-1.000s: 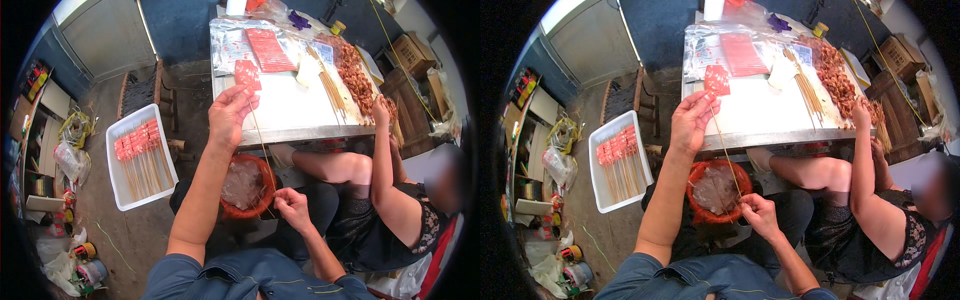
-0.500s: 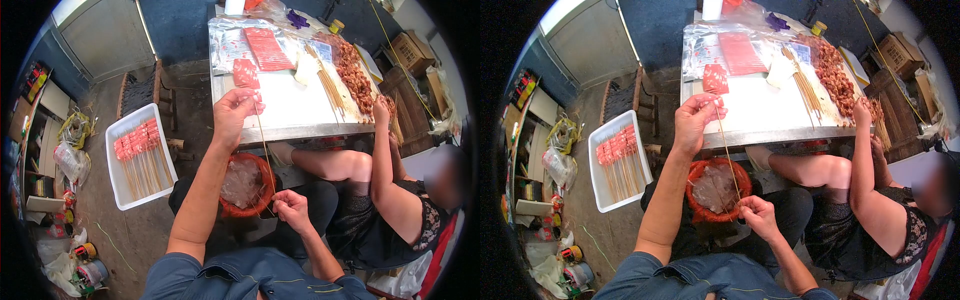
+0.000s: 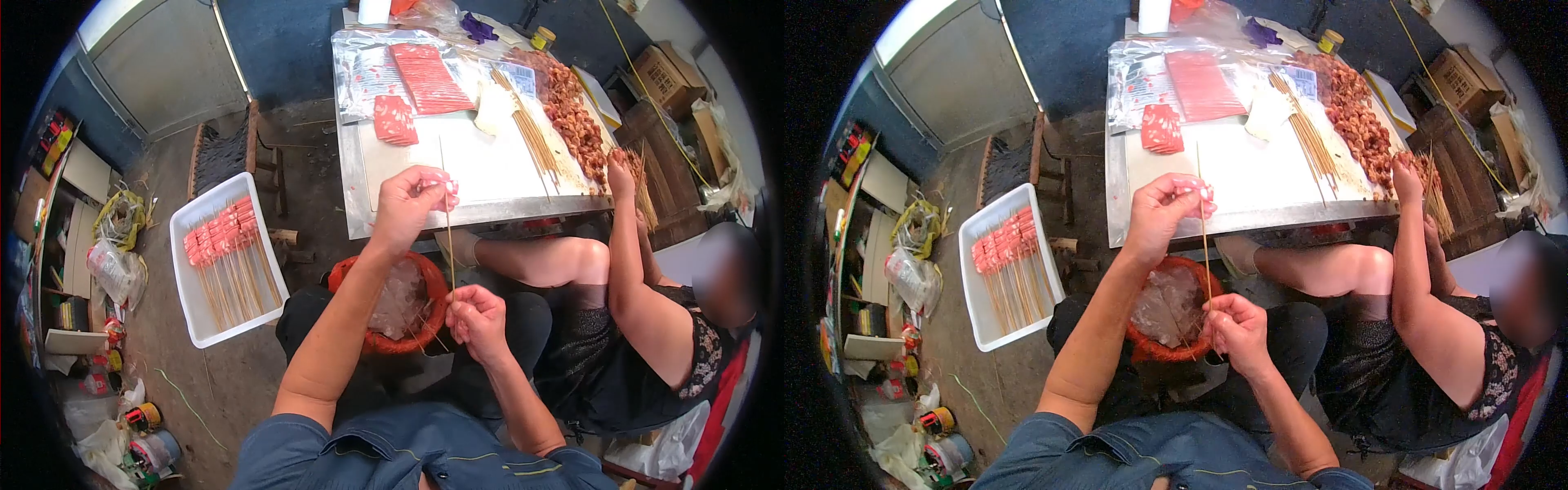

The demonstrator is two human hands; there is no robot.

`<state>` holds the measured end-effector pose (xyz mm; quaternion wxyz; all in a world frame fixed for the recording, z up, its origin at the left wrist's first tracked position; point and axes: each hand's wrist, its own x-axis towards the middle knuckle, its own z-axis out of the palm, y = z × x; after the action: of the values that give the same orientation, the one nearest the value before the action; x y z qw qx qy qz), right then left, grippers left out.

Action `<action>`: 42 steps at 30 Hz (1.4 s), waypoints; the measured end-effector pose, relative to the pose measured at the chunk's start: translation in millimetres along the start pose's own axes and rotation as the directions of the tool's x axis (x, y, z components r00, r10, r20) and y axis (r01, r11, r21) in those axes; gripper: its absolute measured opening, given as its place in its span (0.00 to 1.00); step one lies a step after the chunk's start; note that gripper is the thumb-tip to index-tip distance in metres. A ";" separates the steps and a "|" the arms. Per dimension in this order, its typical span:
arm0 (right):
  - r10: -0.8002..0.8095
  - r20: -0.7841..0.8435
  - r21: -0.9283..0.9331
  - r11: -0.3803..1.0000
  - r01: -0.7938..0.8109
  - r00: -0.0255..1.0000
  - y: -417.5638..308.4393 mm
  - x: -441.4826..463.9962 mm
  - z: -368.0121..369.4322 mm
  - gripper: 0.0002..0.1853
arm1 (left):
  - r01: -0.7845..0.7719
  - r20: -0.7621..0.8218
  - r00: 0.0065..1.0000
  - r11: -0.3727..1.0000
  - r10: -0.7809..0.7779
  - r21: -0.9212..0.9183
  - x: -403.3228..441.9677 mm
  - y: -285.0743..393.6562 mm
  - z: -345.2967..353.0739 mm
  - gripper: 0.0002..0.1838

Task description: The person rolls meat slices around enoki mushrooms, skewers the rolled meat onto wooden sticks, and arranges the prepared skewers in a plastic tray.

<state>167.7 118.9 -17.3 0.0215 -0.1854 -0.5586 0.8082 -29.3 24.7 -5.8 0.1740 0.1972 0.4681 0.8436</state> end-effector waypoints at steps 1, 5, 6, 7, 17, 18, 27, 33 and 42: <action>-0.026 -0.021 -0.002 1.000 0.026 0.999 -1.8 4.7 0.7 0.05 | -0.006 0.037 0.999 1.000 0.006 0.012 0.3 -2.9 1.7 0.06; -0.079 -0.035 0.014 0.997 0.079 0.996 -14.0 22.2 -0.5 0.06 | 0.023 0.081 0.996 1.000 -0.022 -0.008 4.6 -11.0 11.4 0.07; -0.090 -0.043 0.030 0.995 0.091 0.995 -17.5 25.6 0.2 0.06 | 0.023 0.066 0.998 1.000 -0.024 0.005 6.6 -11.6 13.3 0.07; -0.098 -0.046 0.025 0.995 0.100 0.994 -20.6 27.9 1.0 0.06 | 0.024 0.050 0.998 1.000 -0.025 0.019 8.6 -11.3 15.7 0.08; -0.128 -0.088 -0.023 0.992 0.126 0.988 -22.4 39.4 -9.2 0.06 | -0.034 0.004 0.999 0.949 0.035 0.314 16.1 -13.9 11.0 0.12; -0.140 -0.089 -0.049 0.990 0.136 0.986 -23.9 43.5 -12.0 0.06 | -0.107 0.002 0.993 0.889 0.118 0.446 17.1 -13.0 10.4 0.13; -0.140 -0.111 -0.338 0.936 0.095 0.984 -57.7 80.8 -44.0 0.08 | -0.171 -0.212 0.933 0.878 0.290 0.447 26.8 0.3 -18.8 0.12; -0.617 0.049 -0.919 0.280 0.278 0.785 -82.0 81.2 -52.1 0.10 | -0.193 -0.461 0.850 0.965 0.255 0.178 24.9 38.1 -37.9 0.07; -0.564 0.466 -0.827 -0.003 0.562 0.682 -107.8 152.5 41.6 0.07 | -0.303 -0.649 0.733 0.952 0.203 -0.044 14.8 66.6 -68.5 0.09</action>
<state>-6.2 158.9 51.7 0.2295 0.0787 -0.9413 0.2348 -83.2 -50.9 20.8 -0.0978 -0.0520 0.4044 0.9078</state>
